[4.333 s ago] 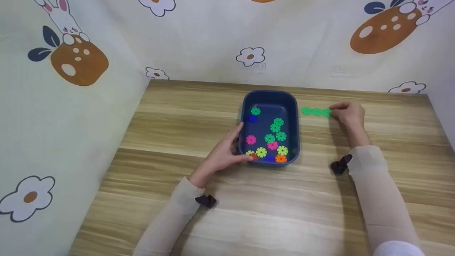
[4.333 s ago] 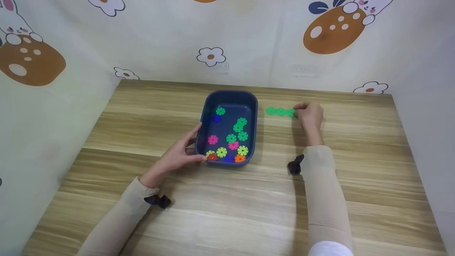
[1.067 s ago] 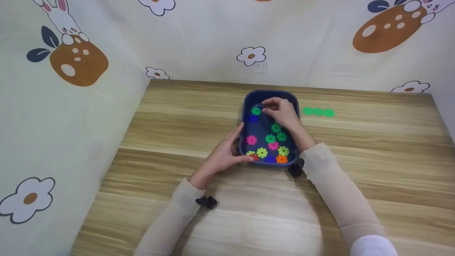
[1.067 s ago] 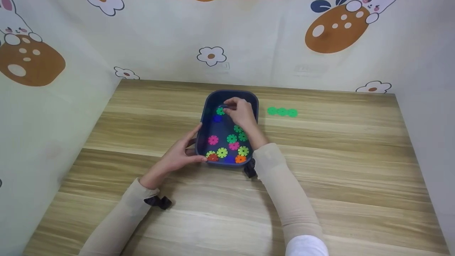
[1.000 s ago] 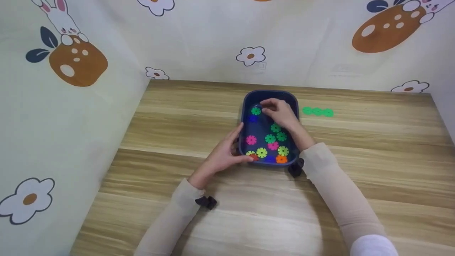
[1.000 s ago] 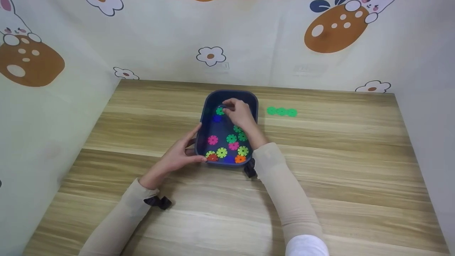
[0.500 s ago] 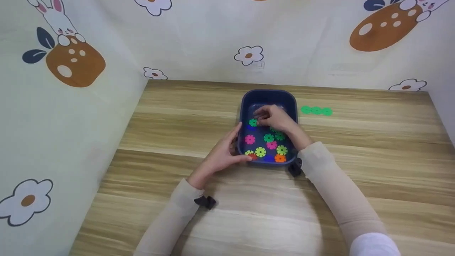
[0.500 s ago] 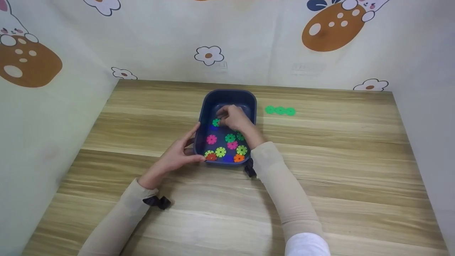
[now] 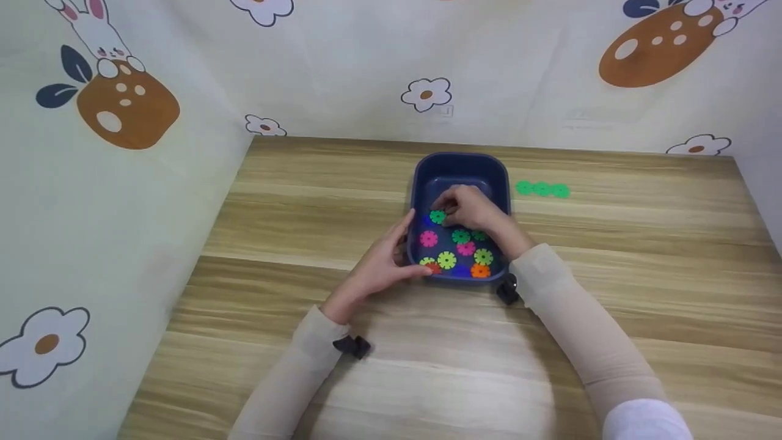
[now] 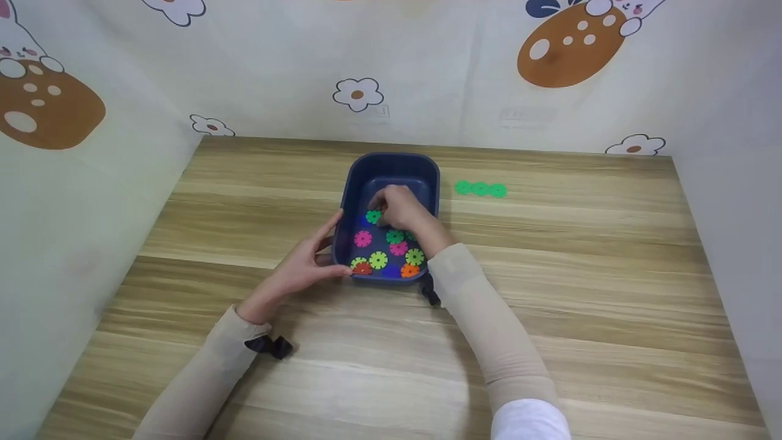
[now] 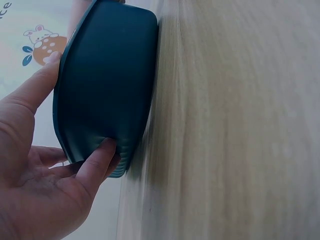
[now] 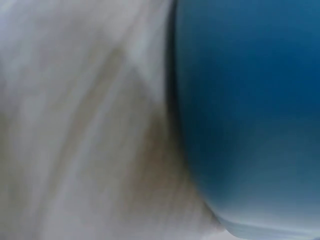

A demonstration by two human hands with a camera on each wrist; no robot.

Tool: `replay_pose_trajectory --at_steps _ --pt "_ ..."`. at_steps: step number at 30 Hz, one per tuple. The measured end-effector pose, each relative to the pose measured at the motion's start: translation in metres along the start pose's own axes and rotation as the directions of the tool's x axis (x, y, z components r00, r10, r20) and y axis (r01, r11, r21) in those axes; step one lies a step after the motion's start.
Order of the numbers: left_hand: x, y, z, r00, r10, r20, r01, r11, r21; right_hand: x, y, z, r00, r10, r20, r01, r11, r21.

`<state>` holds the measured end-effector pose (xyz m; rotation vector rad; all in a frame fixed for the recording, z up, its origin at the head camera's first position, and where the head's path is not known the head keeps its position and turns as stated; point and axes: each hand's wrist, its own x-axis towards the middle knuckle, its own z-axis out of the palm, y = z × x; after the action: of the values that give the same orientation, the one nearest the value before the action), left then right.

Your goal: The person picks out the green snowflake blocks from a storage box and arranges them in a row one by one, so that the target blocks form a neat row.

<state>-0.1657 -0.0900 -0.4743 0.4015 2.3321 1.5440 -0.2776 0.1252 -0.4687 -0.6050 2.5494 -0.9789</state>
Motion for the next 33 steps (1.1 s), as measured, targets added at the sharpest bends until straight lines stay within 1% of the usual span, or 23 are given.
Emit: replay_pose_trajectory --at_steps 5,8,13,20,25,33 --pt "-0.0002 0.0005 0.0000 1.000 -0.011 -0.002 0.011 1.000 -0.007 0.0005 0.0006 0.0018 0.999 -0.022 -0.037 0.021 0.999 -0.027" --pt "-0.0007 0.0009 -0.0003 1.000 -0.014 -0.002 0.014 1.000 -0.002 0.0009 0.0012 0.0024 0.999 -0.038 -0.037 0.037 0.998 -0.046" --pt "-0.0004 0.0009 -0.0004 1.000 -0.011 -0.002 0.011 1.000 0.008 0.0008 0.0011 0.0021 0.999 -0.027 -0.026 0.025 0.997 -0.073" --pt "0.0005 0.0004 0.0000 1.000 -0.017 -0.004 0.017 1.000 -0.003 0.0005 0.0015 0.0013 0.998 -0.006 -0.059 0.007 1.000 0.015" --pt "0.0004 -0.0001 0.0000 1.000 -0.016 -0.003 0.016 1.000 -0.005 0.0006 0.0017 0.0006 0.996 -0.011 -0.088 0.015 0.999 0.043" --pt "-0.0002 -0.0014 0.0000 1.000 0.028 -0.004 -0.028 1.000 -0.010 -0.0007 0.0010 -0.0013 0.995 -0.023 -0.097 0.029 0.998 0.060"
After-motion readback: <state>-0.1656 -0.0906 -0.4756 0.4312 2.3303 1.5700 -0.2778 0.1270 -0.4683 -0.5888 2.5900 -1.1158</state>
